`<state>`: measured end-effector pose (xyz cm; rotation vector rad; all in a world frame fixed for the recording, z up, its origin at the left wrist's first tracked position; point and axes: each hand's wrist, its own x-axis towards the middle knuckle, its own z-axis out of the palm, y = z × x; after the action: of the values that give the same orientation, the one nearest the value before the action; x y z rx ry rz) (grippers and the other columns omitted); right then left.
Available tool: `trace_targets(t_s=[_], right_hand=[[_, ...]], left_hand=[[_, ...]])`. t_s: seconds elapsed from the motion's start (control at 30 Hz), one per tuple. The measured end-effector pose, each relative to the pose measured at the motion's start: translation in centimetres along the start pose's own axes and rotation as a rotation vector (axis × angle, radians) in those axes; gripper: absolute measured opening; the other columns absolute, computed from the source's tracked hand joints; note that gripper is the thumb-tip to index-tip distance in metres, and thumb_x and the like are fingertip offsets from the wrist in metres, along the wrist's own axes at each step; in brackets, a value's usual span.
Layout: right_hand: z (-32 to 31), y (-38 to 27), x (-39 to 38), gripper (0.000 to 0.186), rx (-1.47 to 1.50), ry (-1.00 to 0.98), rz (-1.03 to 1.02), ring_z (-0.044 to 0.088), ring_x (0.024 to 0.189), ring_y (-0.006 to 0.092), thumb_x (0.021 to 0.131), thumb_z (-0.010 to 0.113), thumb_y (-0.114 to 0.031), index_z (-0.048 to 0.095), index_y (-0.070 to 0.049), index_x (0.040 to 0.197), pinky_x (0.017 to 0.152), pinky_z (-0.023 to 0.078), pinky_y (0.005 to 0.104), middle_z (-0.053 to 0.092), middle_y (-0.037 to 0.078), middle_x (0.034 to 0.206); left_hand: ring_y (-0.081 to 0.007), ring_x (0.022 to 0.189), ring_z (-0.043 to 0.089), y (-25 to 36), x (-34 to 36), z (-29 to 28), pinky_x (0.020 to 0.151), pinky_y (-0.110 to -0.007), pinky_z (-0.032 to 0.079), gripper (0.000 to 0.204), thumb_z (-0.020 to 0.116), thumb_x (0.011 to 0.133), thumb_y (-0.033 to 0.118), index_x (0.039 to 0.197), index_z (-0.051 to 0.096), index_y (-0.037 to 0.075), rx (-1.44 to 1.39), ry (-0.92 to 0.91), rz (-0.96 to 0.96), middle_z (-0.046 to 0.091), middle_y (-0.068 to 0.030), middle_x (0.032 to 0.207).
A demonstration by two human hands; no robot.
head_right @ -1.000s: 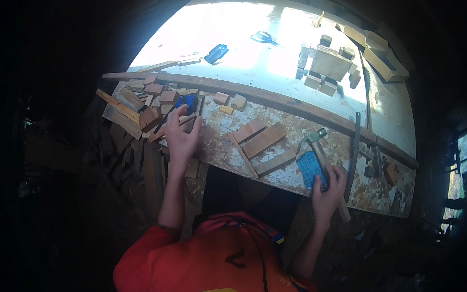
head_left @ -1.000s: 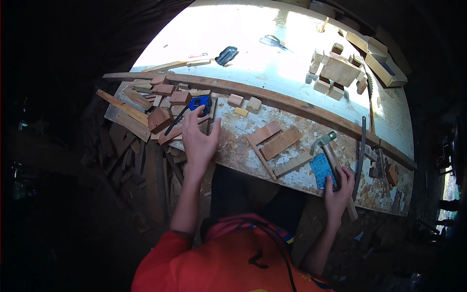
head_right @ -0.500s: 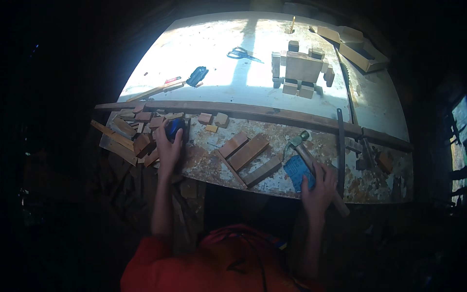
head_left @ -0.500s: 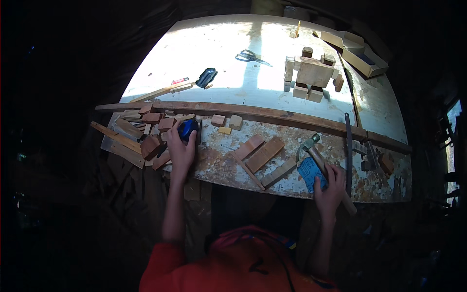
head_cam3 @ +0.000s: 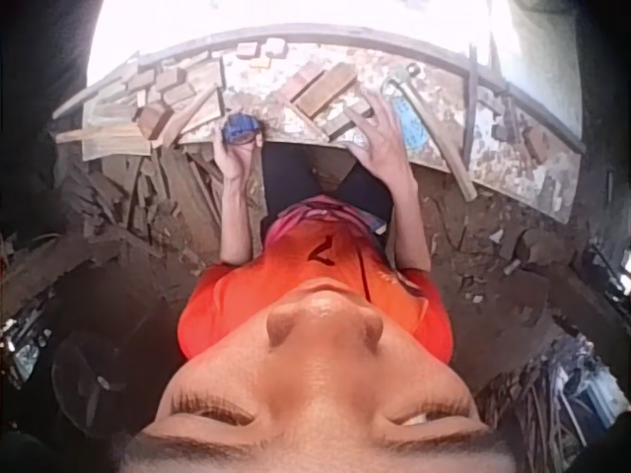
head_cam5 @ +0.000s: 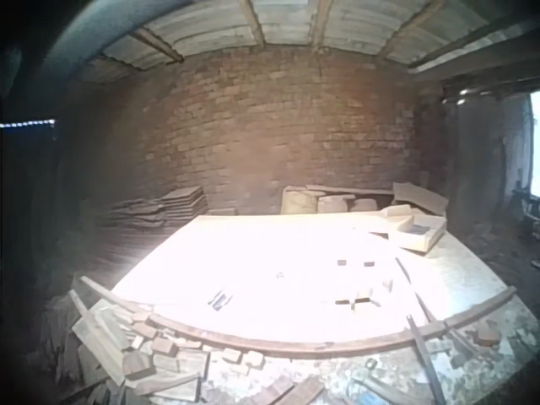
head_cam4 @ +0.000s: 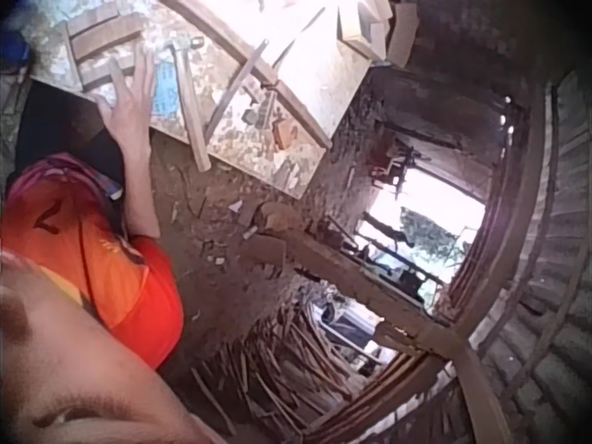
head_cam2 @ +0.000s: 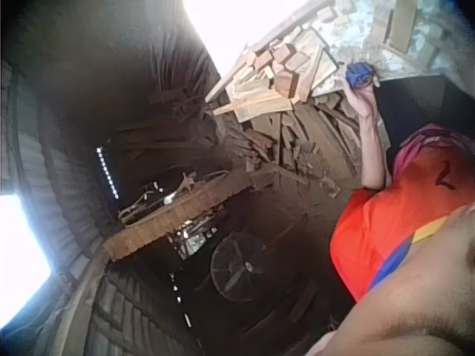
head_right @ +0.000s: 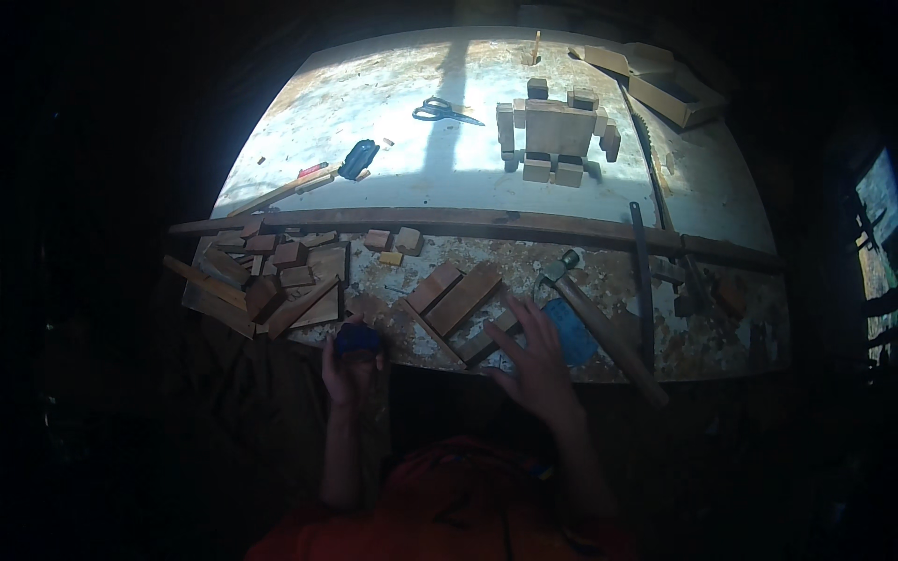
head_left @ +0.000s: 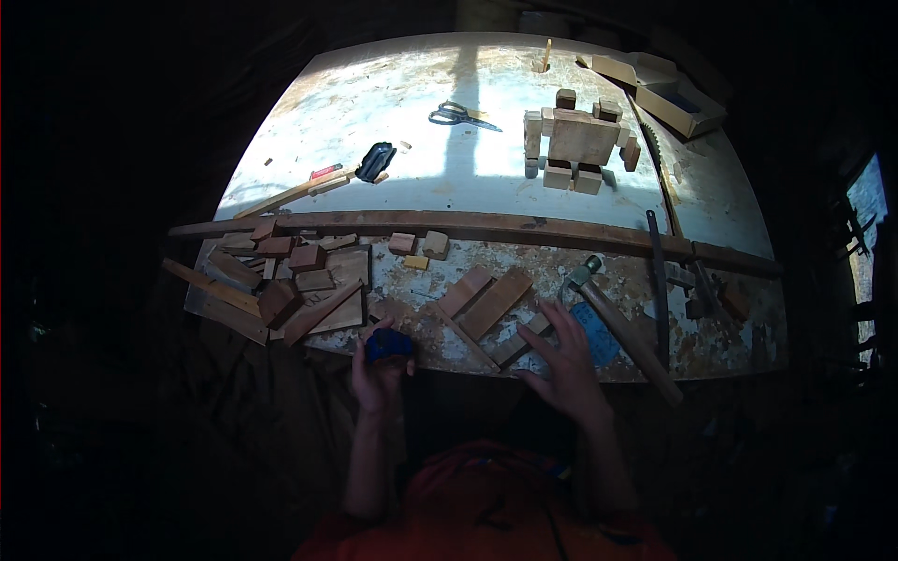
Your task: Sanding wood pieces and assembling them with a hammer in a workshop.
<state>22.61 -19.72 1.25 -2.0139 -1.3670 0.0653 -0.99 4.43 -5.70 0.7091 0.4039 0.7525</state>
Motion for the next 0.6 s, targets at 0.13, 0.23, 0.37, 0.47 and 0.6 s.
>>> trace_targets(t_s=[0.13,0.23,0.37,0.47,0.6], right_hand=[[0.7,0.5,1.2,0.068,-0.055,-0.101,0.004,0.035,0.161,0.0433,0.081,0.092,-0.016,0.07,-0.018,0.144,0.13,0.032,0.0573,0.044,0.017,0.168],[0.7,0.8,1.6,0.061,-0.049,-0.12,-0.001,0.037,0.159,0.0432,0.081,0.091,-0.015,0.071,-0.016,0.139,0.13,0.032,0.0576,0.047,0.016,0.165],[1.3,0.8,1.6,0.05,0.061,-0.111,0.011,0.043,0.154,0.043,0.081,0.088,-0.007,0.071,-0.012,0.127,0.129,0.034,0.0598,0.058,0.012,0.153],[2.2,1.7,1.4,0.047,0.089,-0.028,-0.015,0.048,0.149,0.042,0.08,0.086,-0.004,0.071,-0.011,0.123,0.13,0.031,0.0616,0.063,0.011,0.143],[1.6,0.8,1.9,0.045,0.014,-0.014,-0.029,0.052,0.146,0.0392,0.078,0.084,-0.003,0.072,-0.011,0.121,0.131,0.028,0.0647,0.065,0.01,0.137]], left_hand=[[-0.0265,0.089,0.072,-0.5,0.0,0.1,0.069,-0.041,0.059,0.066,0.032,0.117,0.056,0.151,0.053,0.003,0.15,0.041,0.008,0.07,-0.0164,0.117],[-0.0278,0.087,0.073,-0.9,0.0,-0.5,0.068,-0.041,0.061,0.067,0.032,0.116,0.058,0.151,0.052,0.005,0.193,0.017,-0.01,0.07,-0.0172,0.118],[-0.0286,0.09,0.074,-0.9,0.0,-1.1,0.069,-0.04,0.063,0.069,0.032,0.115,0.061,0.152,0.052,0.006,0.262,0.011,-0.066,0.069,-0.0182,0.12],[-0.0283,0.091,0.075,-0.9,0.3,-1.0,0.069,-0.04,0.064,0.07,0.032,0.115,0.062,0.152,0.052,0.007,0.31,-0.009,-0.078,0.069,-0.0183,0.122],[-0.0283,0.092,0.076,-0.9,0.1,-0.9,0.069,-0.039,0.065,0.069,0.032,0.115,0.061,0.152,0.053,0.006,0.314,0.004,-0.078,0.07,-0.0177,0.122]])
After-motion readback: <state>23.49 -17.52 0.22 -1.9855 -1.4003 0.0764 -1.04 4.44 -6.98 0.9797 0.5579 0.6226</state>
